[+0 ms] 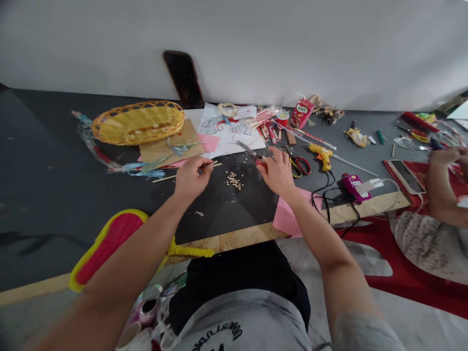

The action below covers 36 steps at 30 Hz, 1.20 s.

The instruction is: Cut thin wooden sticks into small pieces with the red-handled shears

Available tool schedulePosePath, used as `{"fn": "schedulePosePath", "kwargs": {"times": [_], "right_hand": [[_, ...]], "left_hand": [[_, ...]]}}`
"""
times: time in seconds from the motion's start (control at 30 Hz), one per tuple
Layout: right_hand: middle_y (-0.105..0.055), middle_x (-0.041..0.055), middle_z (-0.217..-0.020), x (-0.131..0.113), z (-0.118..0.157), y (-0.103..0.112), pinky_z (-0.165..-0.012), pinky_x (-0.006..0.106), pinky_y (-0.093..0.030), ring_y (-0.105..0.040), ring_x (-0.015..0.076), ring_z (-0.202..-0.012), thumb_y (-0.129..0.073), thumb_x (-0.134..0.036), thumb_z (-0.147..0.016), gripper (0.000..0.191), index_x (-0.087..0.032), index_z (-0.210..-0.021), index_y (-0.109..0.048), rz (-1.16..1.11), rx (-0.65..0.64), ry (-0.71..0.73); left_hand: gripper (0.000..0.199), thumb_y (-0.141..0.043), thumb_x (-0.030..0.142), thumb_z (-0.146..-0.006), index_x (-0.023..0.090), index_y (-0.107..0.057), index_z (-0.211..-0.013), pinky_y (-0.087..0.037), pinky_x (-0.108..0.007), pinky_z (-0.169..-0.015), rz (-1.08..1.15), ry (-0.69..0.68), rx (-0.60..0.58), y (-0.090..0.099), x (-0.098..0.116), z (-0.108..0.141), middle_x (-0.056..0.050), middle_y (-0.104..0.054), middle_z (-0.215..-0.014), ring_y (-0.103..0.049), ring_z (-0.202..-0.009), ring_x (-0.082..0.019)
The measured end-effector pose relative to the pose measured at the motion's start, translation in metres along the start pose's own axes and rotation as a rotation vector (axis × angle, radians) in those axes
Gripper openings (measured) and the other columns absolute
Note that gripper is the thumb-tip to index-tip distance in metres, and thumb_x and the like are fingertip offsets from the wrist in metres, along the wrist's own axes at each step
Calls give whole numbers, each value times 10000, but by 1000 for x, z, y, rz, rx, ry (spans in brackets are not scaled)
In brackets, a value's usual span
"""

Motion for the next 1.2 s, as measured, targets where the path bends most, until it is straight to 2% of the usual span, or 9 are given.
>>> {"fn": "schedulePosePath", "kwargs": {"times": [0.1, 0.17, 0.23, 0.33, 0.53, 0.73, 0.9, 1.07, 1.2], "right_hand": [[-561, 178, -1325, 18, -16, 23, -1065, 541, -421, -498, 332, -1275, -484, -520, -980, 330, -215, -959, -607, -258, 155, -84], [-629, 137, -1211, 18, -24, 23, -971, 486, -506, -587, 294, -1182, -468, -635, -954, 416, -241, -1054, -555, -549, 120, -98], [-626, 110, -1265, 7, -27, 17, -898, 463, -550, -641, 259, -1108, -427, -691, -944, 455, -274, -1111, -502, -819, 48, -71], [-577, 105, -1375, -11, -27, 4, -897, 449, -559, -655, 233, -1101, -399, -694, -949, 458, -289, -1144, -487, -943, -33, -30], [-579, 152, -1319, -29, -14, 0, -1060, 457, -451, -535, 273, -1272, -489, -382, -963, 218, -226, -1064, -603, -517, 69, 131], [-521, 141, -1452, -58, 4, -24, -950, 513, -444, -513, 340, -1197, -543, -245, -910, 176, -221, -1044, -654, -125, -137, 224], [-383, 153, -1585, -74, 14, -31, -1027, 558, -373, -445, 366, -1289, -552, -207, -890, 230, -206, -1100, -647, -77, -181, 278], [-375, 149, -1598, -79, 16, -35, -1045, 559, -362, -437, 354, -1320, -520, -248, -939, 212, -215, -1104, -648, -97, -213, 266], [-382, 149, -1596, -81, 17, -37, -1038, 563, -366, -444, 356, -1320, -498, -271, -961, 219, -218, -1104, -655, -104, -229, 267]], "left_hand": [[194, -529, 326, -900, 203, -679, -889, -489, -329, -800, 75, 38, 29, 5, -1, 0, -70, -733, -918, -633, -833, -206], [211, -531, 346, -899, 198, -681, -886, -482, -307, -737, 126, 60, 60, 8, -2, 1, -57, -724, -880, -611, -761, -181], [223, -541, 364, -895, 193, -682, -873, -471, -292, -688, 164, 64, 93, 12, -1, 3, -47, -712, -839, -583, -702, -162], [230, -555, 380, -895, 190, -683, -875, -482, -284, -693, 203, 52, 130, 17, 2, 4, -40, -717, -834, -587, -694, -150], [257, -553, 418, -926, 194, -680, -927, -517, -286, -752, 224, 78, 180, 21, 0, 9, -51, -736, -882, -657, -789, -164], [374, -528, 551, -943, 197, -650, -950, -533, -297, -765, 310, 155, 168, 17, -3, 14, -69, -741, -895, -685, -824, -180], [429, -532, 619, -922, 199, -616, -939, -506, -283, -640, 381, 207, 195, 19, -2, 12, -47, -712, -806, -629, -661, -152], [440, -532, 644, -911, 215, -630, -919, -459, -286, -581, 337, 190, 146, 15, 2, 12, -5, -611, -671, -548, -582, -144], [430, -530, 626, -915, 210, -636, -925, -460, -284, -590, 316, 182, 121, 13, 4, 13, -20, -643, -726, -555, -600, -146]]}}
Point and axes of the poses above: each hand's wrist, its own z-axis away from the middle knuckle, its own y-axis out of the back of the hand, x = y × z, the point moved 9 cm from there along -z, towards the middle knuckle
